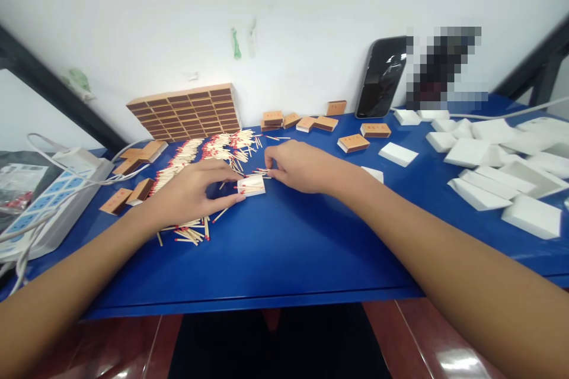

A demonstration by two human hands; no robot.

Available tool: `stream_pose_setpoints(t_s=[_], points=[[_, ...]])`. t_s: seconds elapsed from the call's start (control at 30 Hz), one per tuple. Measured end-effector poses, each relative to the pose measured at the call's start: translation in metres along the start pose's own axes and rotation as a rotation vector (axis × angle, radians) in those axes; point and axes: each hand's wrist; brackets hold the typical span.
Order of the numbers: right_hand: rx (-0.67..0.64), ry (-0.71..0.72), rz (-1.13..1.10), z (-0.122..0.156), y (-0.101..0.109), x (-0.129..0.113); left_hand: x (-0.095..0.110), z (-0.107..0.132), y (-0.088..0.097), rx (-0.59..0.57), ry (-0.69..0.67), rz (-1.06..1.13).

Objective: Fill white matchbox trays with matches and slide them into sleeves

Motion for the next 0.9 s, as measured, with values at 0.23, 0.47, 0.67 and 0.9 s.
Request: stream_pose_setpoints(t_s=[0.23,0.47,0.67,0.9], points=[[-0.032,-0.060,0.070,0.005,0.003,-0.013,-0.001,0.002,0.001,-0.014,0.011,-0.020],[-0.042,-0.062,0.103,0.007,0.002,-0.016,-0.001,0.002,0.001,-0.030,0.010,-0.021],[-0.049,-0.069,0.132,0.009,0.003,-0.017,-0.002,0.003,0.002,-0.039,0.010,-0.029],[-0.098,-0.099,0.171,0.015,0.005,-0.024,0.001,0.003,0.005,-0.087,0.042,-0.073]])
Point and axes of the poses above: each hand's wrist, its own z-axis away from the middle knuckle, its own y-axis out of the back of the hand, x = y × z, and after that the axes turned 10 degrees about -y, right-handed
